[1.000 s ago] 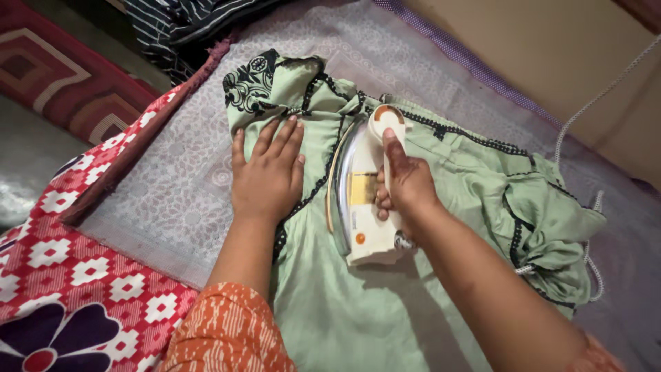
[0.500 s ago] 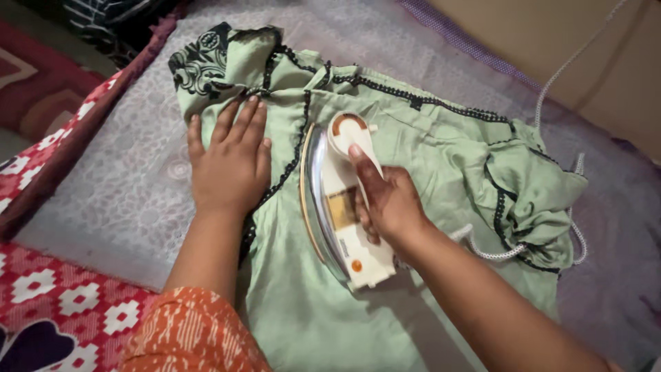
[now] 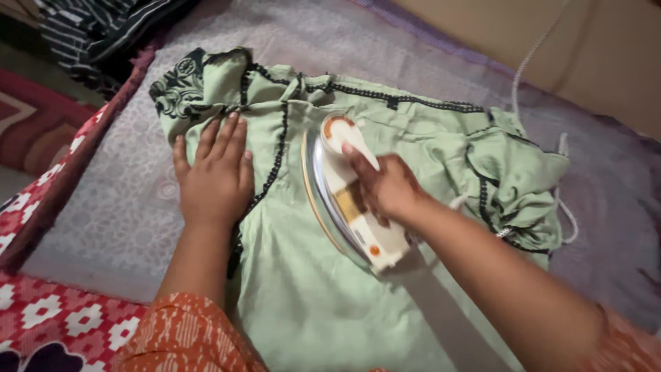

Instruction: The person irons a light green garment with black embroidery on a bed, smoothing the fabric and adjusting the sleeves. After finishing the green garment, the person picks up a grey and white striped shirt and begins to unfold and smooth it out.

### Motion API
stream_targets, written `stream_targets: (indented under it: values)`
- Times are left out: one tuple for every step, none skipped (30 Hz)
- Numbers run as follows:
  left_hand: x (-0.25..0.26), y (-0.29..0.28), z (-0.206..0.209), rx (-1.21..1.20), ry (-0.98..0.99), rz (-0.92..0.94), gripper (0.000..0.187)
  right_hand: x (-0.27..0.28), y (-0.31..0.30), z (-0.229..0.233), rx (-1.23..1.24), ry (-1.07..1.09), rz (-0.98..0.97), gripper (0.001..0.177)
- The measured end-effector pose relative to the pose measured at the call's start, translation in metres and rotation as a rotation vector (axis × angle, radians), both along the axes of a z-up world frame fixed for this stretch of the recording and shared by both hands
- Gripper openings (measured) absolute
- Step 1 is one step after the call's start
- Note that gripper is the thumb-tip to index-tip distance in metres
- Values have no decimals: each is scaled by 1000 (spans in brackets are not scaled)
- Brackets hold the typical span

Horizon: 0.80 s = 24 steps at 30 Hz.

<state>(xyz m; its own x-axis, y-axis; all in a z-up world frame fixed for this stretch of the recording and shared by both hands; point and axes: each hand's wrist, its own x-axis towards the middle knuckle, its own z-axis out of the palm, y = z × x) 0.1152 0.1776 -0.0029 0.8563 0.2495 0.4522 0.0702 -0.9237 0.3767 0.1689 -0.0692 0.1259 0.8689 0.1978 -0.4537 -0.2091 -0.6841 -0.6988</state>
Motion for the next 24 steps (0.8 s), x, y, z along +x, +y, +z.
stream_targets:
  values:
    - [0,-1,-1,-3,6,6,50,-10,-13,2,-7,10,6,77]
    - [1,-2,-3,-3,3,5,51,-20,-26,4,-42,15,-25,75]
    - [1,-1,-3,5,3,6,52,-29,-37,4,-69,23,-55,73]
    - [2,0,-4,13,3,6,52,-35,-46,3,-97,32,-84,72]
    - [2,0,-4,13,0,5,52,-40,-53,1,-106,-7,-110,70]
    - [2,-1,-5,14,-2,3,52,-43,-59,-1,-115,-46,-136,69]
    - [1,0,-5,15,-3,6,52,-45,-63,-4,-123,-83,-158,67]
    - [-1,0,-5,16,5,10,52,-42,-64,-9,-143,-129,-135,70]
    - [0,0,-5,16,10,10,52,-36,-63,-13,-165,-178,-115,73]
    - [1,-1,-4,17,15,11,52,-30,-61,-17,-186,-227,-96,76]
    - [2,-2,-5,20,15,10,52,-26,-60,-18,-195,-223,-111,73]
    - [2,-3,-5,23,16,9,52,-19,-56,-19,-203,-219,-125,70]
    - [0,-1,-4,29,18,14,51,-10,-49,-19,-208,-214,-134,67]
    - [0,-1,-3,28,20,18,51,1,-42,-18,-225,-206,-148,70]
    - [1,-2,-3,23,26,18,51,11,-36,-16,-246,-196,-163,73]
    - [2,-1,-3,19,31,19,52,23,-29,-14,-268,-185,-179,76]
    - [1,0,-4,19,33,10,52,35,-23,-12,-180,-183,-181,76]
    - [1,5,-4,20,35,0,52,44,-16,-13,-93,-180,-186,77]
    - [4,3,-6,12,18,-15,52,51,-13,-13,-117,-184,-210,73]
    - [3,-1,-8,-3,10,-26,52,57,-9,-14,-140,-188,-234,70]
    - [0,1,-8,-6,-2,-30,52,59,-4,-14,-151,-196,-251,66]
    - [-2,2,-7,-9,-14,-33,51,58,-3,-13,-144,-178,-224,69]
    - [-2,2,-5,-13,-11,-30,51,55,-4,-12,-133,-162,-204,72]
    - [-3,2,-4,-16,-8,-28,52,52,-8,-10,-121,-146,-184,76]
